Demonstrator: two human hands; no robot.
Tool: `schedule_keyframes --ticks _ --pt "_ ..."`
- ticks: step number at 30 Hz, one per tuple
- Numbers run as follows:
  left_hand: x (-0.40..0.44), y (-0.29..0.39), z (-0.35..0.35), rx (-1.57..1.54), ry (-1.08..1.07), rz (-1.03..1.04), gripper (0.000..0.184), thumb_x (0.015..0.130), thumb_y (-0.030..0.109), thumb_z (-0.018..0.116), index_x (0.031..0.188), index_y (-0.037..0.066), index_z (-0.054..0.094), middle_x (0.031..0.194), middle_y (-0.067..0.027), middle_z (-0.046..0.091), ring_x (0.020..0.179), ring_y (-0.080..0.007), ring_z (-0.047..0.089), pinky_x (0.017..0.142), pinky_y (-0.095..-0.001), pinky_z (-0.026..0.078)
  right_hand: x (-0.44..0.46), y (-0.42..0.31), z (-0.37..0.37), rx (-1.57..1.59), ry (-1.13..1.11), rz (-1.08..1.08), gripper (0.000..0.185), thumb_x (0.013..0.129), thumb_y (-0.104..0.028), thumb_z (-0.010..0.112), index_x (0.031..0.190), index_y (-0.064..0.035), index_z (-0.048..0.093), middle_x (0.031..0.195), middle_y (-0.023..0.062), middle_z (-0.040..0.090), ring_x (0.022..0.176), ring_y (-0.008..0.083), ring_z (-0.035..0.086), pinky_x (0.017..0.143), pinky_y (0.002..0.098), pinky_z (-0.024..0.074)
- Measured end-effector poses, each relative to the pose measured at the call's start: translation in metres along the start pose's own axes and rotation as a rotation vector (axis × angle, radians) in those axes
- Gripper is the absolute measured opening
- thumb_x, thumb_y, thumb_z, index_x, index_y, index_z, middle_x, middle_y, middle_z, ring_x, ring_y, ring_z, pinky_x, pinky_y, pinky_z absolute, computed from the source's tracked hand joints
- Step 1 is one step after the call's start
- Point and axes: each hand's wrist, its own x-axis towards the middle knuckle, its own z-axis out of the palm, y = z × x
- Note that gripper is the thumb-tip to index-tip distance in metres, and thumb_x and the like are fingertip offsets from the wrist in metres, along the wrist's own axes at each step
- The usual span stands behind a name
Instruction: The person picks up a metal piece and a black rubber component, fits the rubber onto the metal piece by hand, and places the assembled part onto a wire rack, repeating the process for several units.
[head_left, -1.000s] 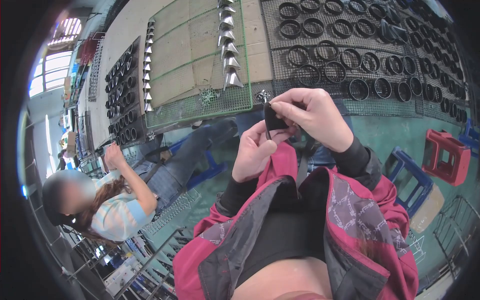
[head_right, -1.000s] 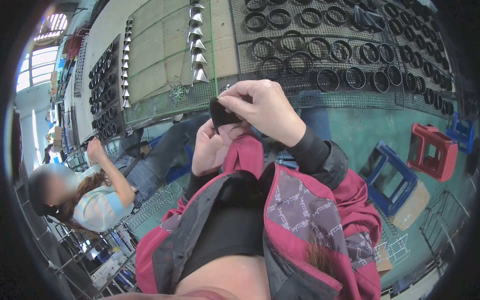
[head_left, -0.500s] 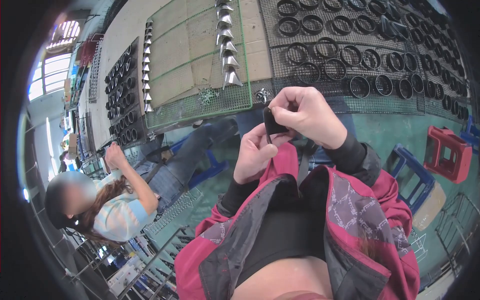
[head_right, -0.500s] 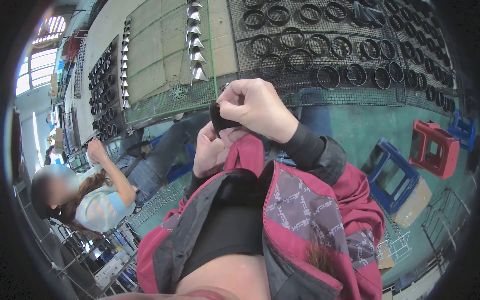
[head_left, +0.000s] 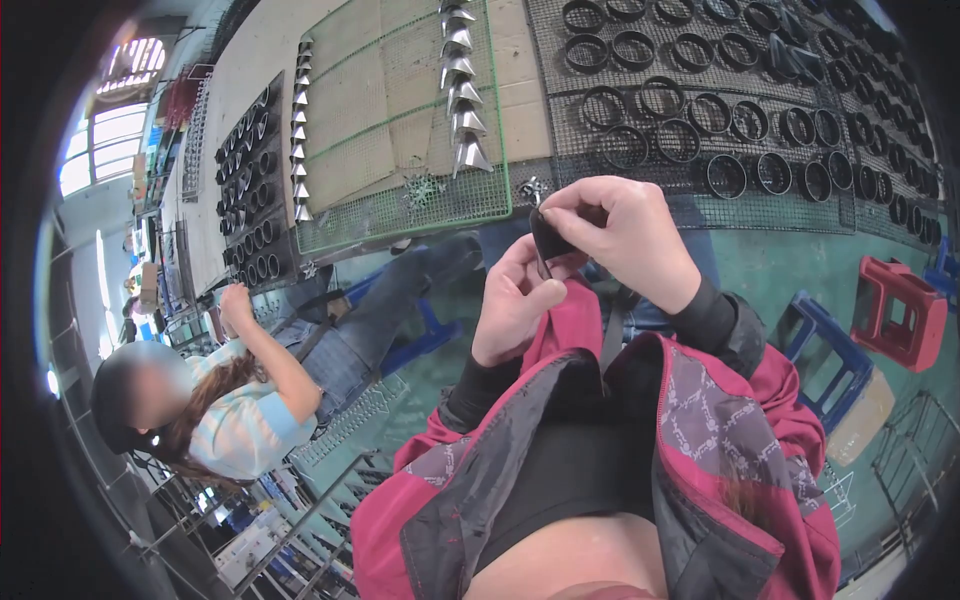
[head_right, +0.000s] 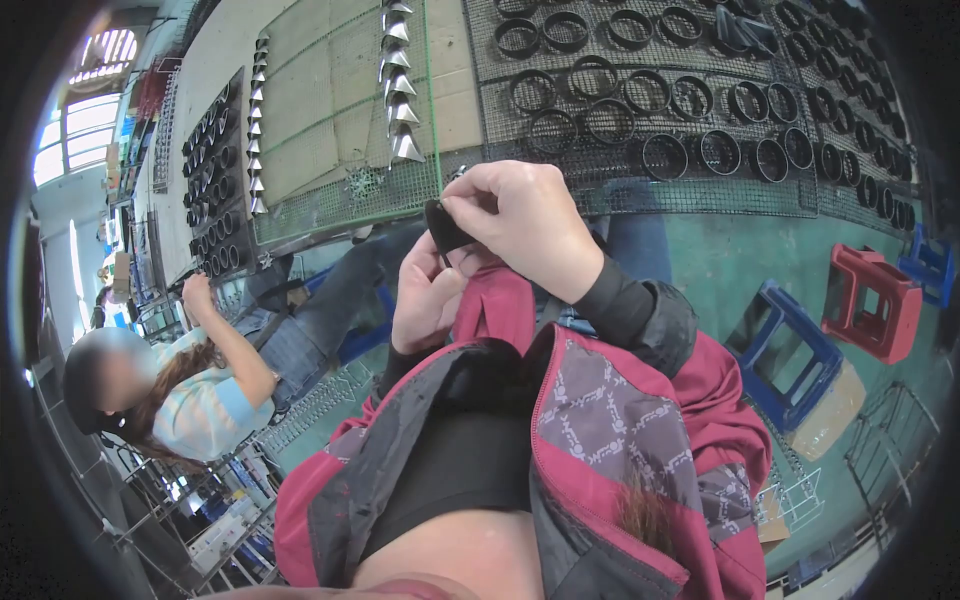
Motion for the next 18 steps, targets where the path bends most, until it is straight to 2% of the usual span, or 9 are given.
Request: schedule_keyframes --ticks 2,5,8,11,14,15,17,18 --pt "0.000 0.004 0.004 0.043 0.036 -0.011 0.048 0.073 -0.011 0.048 0.120 -0.002 0.049 0.100 -0.0100 0.061 0.101 -0.0247 0.060 0.096 -0.0356 0.047 0.000 0.001 0.004 -0.063 0.036 -0.012 0.009 0.081 -0.013 0.063 0.075 -0.0103 0.069 0.073 -0.0036 0.066 0.060 0.0066 0.055 0.062 0.0206 0.0458" --pt "0.000 0.004 0.005 0.059 0.084 -0.005 0.049 0.072 -0.012 0.046 0.121 -0.004 0.048 0.102 -0.0123 0.061 0.102 -0.0264 0.061 0.099 -0.0405 0.046 0.000 0.004 0.008 -0.082 0.055 -0.064 0.009 0.083 -0.014 0.064 0.076 -0.0100 0.069 0.074 -0.0022 0.067 0.064 0.0086 0.057 0.064 0.0219 0.0457" --pt "0.001 0.001 0.001 -0.014 0.026 0.047 0.046 0.075 -0.011 0.046 0.121 -0.006 0.047 0.103 -0.0177 0.061 0.106 -0.0330 0.060 0.100 -0.0460 0.045 0.001 -0.002 0.004 -0.024 0.003 0.000 0.011 0.084 -0.017 0.066 0.084 -0.0081 0.073 0.084 0.0017 0.071 0.075 0.0103 0.065 0.070 0.0211 0.0497" --pt "0.001 0.003 0.002 -0.005 0.038 0.021 0.048 0.074 -0.011 0.046 0.122 -0.005 0.047 0.107 -0.0157 0.061 0.106 -0.0315 0.060 0.101 -0.0449 0.044 0.004 -0.004 0.004 -0.026 -0.023 0.056 0.011 0.085 -0.019 0.065 0.082 -0.0098 0.070 0.077 -0.0023 0.068 0.066 0.0078 0.058 0.066 0.0218 0.0466" --pt "0.002 0.001 -0.002 0.046 0.033 0.009 0.044 0.072 -0.006 0.049 0.116 -0.003 0.051 0.100 -0.0105 0.061 0.095 -0.0192 0.061 0.092 -0.0335 0.050 0.005 0.004 0.012 -0.069 0.065 -0.069 0.008 0.080 -0.012 0.060 0.073 -0.0095 0.064 0.072 -0.0029 0.064 0.060 0.0089 0.053 0.062 0.0241 0.0444" --pt "0.005 -0.004 -0.001 0.059 0.067 0.005 0.042 0.073 -0.006 0.050 0.115 -0.002 0.051 0.095 -0.0075 0.058 0.089 -0.0155 0.057 0.085 -0.0295 0.047 0.005 0.008 0.017 -0.095 0.107 -0.117 0.007 0.079 -0.010 0.060 0.073 -0.0097 0.064 0.072 -0.0027 0.063 0.059 0.0093 0.053 0.061 0.0243 0.0442" --pt "0.009 -0.012 -0.001 0.109 0.206 -0.007 0.034 0.075 -0.003 0.052 0.108 0.003 0.052 0.073 0.0042 0.045 0.062 -0.0009 0.039 0.059 -0.0135 0.035 0.004 0.016 0.028 -0.198 0.277 -0.311 0.007 0.075 -0.004 0.061 0.073 -0.0105 0.060 0.070 -0.0020 0.059 0.055 0.0110 0.049 0.057 0.0255 0.0434" --pt "0.009 -0.008 0.001 0.084 0.195 0.018 0.036 0.075 -0.004 0.052 0.111 0.002 0.051 0.079 0.0012 0.048 0.069 -0.0038 0.043 0.064 -0.0164 0.038 0.004 0.020 0.028 -0.230 0.281 -0.315 0.007 0.076 -0.005 0.061 0.073 -0.0107 0.061 0.071 -0.0022 0.059 0.055 0.0113 0.050 0.057 0.0258 0.0438"
